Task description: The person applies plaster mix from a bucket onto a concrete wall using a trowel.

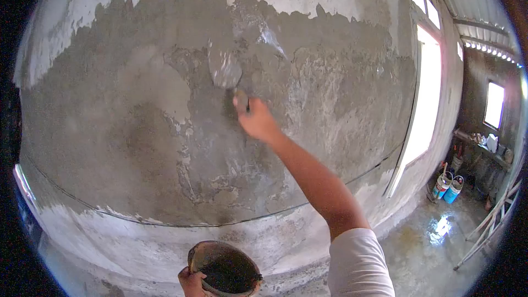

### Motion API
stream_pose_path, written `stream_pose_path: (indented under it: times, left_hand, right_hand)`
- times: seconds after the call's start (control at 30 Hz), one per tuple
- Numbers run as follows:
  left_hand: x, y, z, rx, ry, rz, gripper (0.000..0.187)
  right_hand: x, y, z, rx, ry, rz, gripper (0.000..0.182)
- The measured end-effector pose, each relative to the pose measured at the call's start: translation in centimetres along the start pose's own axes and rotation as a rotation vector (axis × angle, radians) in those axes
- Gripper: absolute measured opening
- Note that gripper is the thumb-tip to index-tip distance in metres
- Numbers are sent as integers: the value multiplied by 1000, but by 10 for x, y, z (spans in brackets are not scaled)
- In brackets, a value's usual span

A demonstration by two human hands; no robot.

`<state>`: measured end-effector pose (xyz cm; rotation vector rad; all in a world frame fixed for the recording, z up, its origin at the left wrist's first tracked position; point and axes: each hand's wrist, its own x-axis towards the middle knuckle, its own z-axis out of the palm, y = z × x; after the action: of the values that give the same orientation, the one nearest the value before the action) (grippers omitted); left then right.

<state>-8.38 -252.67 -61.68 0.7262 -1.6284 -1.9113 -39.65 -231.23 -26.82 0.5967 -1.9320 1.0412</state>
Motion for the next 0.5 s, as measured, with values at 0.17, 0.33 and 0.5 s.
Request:
stream_pose_path:
  times: [0.17,0.33,0.5]
  left_hand:
    - [-1,-1,-11,96,16,-1,6]
    - [-6,-9,-24,19,-43,-24,8]
    - [11,-34,-36,-43,-80,-103,9]
  right_hand:
    - [-31,13,-23,20,-76,-5,65]
    - [71,4,-70,266,164,81,66]
    - [30,117,-44,11,71,268,75]
